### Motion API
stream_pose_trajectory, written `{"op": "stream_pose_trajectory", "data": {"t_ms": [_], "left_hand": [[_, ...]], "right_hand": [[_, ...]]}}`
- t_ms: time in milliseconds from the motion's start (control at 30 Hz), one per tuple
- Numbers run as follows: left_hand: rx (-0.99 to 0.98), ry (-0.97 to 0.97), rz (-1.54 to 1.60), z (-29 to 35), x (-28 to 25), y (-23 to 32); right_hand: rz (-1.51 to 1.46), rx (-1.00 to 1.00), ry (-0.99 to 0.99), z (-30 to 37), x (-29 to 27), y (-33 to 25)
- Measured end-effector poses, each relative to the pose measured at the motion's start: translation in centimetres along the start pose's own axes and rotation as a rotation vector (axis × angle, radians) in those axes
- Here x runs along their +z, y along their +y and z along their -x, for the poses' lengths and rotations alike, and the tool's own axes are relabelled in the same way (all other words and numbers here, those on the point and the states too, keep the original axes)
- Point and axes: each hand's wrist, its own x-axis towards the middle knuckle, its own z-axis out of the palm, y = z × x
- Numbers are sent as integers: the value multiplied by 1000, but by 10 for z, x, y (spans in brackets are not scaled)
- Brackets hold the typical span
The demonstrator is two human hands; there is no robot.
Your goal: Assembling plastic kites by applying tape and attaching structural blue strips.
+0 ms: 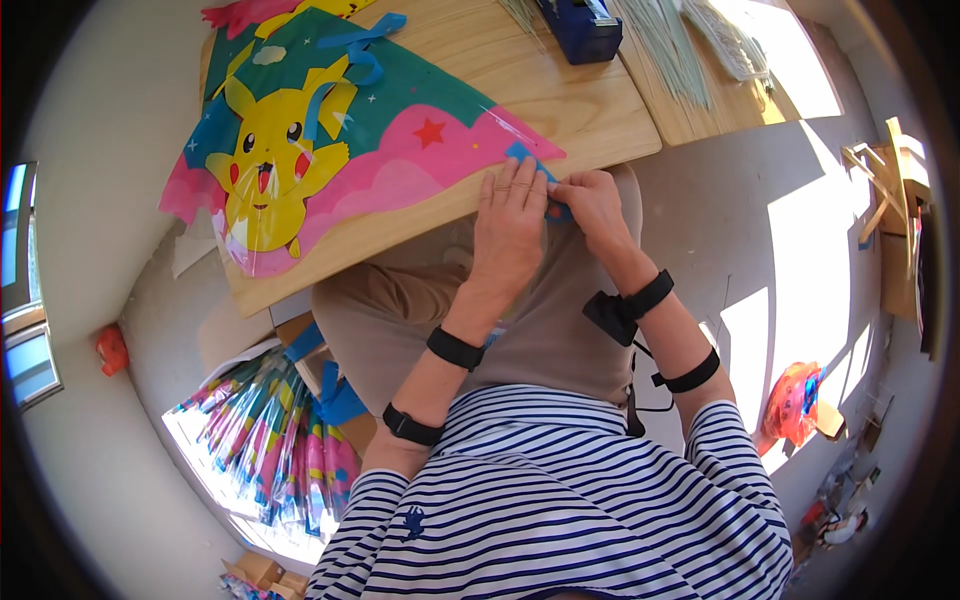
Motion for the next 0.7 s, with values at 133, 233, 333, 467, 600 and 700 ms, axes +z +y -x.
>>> {"op": "stream_pose_trajectory", "data": {"t_ms": [133,233,333,467,600,700], "left_hand": [[-6,-1,-6,-2,7,2],[-6,3,-22,-1,9,3],[-11,-14,-30,-2,8,5],[-24,-20,-36,-3,8,5],[-38,-16,-36,-4,10,6],[-36,-12,-48,-4,11,6]], "right_hand": [[-15,-7,-24,-2,-3,5],[-21,-5,-32,-2,-3,6],[-28,3,-31,-4,-4,9],[4,18,-38,0,-5,3],[15,22,-44,1,-6,2],[-12,7,-48,-2,-6,6]]}}
